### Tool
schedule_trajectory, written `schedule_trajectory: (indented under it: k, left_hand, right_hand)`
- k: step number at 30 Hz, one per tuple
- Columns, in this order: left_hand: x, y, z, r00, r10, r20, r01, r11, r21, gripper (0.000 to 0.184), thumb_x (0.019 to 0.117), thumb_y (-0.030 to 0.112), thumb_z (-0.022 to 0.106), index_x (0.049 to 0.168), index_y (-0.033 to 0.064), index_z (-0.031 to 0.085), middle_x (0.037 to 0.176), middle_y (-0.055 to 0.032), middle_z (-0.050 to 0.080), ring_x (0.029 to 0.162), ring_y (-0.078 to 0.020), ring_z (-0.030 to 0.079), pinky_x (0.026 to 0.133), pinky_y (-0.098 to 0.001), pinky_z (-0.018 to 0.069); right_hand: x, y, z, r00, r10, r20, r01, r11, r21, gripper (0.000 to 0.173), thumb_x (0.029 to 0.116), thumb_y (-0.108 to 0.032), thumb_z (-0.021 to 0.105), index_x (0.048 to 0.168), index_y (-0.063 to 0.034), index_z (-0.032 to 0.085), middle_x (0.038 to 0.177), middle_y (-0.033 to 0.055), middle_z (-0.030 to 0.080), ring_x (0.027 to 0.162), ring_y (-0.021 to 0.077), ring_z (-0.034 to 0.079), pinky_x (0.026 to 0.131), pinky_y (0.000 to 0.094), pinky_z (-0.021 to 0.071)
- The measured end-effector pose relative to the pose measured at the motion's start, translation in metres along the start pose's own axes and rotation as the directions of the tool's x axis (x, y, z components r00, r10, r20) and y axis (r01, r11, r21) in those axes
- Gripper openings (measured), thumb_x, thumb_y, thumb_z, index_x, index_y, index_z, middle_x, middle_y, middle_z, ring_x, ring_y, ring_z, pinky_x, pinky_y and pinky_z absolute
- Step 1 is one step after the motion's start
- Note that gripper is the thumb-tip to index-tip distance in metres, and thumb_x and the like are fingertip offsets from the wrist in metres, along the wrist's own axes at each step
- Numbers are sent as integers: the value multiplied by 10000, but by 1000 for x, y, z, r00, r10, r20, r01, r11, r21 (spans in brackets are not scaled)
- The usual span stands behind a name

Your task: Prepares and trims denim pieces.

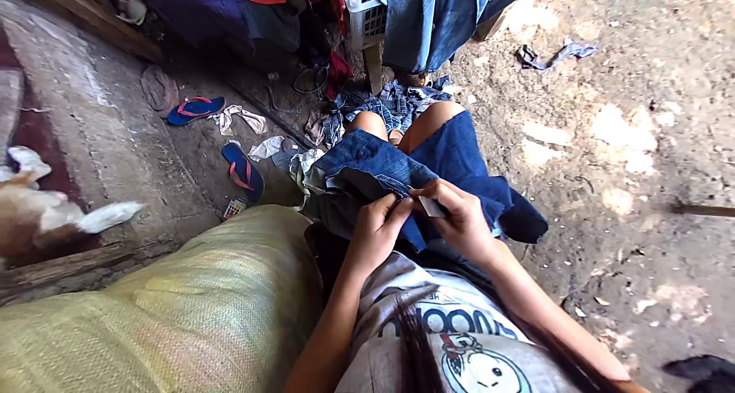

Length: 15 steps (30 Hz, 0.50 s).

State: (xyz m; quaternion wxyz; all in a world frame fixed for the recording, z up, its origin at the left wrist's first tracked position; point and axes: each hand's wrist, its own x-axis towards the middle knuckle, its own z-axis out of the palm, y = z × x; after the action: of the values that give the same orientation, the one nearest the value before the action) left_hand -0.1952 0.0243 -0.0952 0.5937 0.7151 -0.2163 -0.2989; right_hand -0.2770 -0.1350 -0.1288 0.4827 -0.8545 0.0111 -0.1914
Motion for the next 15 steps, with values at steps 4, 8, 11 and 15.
schedule_trajectory:
  k: [4,8,11,15]
  left_hand:
    - [-3,-3,-3,999,26,-23,-26,1000,2,262,1042,118,520,887,-27,672,794,22,630,782,54,582,765,-149,481]
    - [-6,-5,-7,993,117,-16,-115,992,57,270,1031,102,512,876,-50,673,806,-15,627,806,24,584,787,-166,483]
    - [-3,-10,-7,967,248,50,-253,954,163,309,1035,133,526,853,-66,677,799,-97,644,839,-87,618,848,-257,488]
    - [0,-17,1,929,364,65,-365,874,320,341,1041,177,545,805,-37,668,792,-141,656,832,-193,654,842,-325,507]
  right_hand:
    - [1,0,4,1000,8,-7,-8,999,50,143,941,-85,627,988,26,705,904,128,694,826,105,658,760,203,526]
    - [4,-9,2,953,270,140,-304,853,424,308,986,-253,625,1181,-17,596,847,-74,613,706,-62,541,665,122,470]
    - [13,-18,-3,755,526,391,-639,459,617,289,977,-455,608,1124,-207,581,642,-170,521,467,-86,367,429,100,308]
    - [25,-18,-5,615,609,501,-748,248,616,168,985,-215,530,820,-211,562,501,-131,413,399,-59,323,393,115,261]
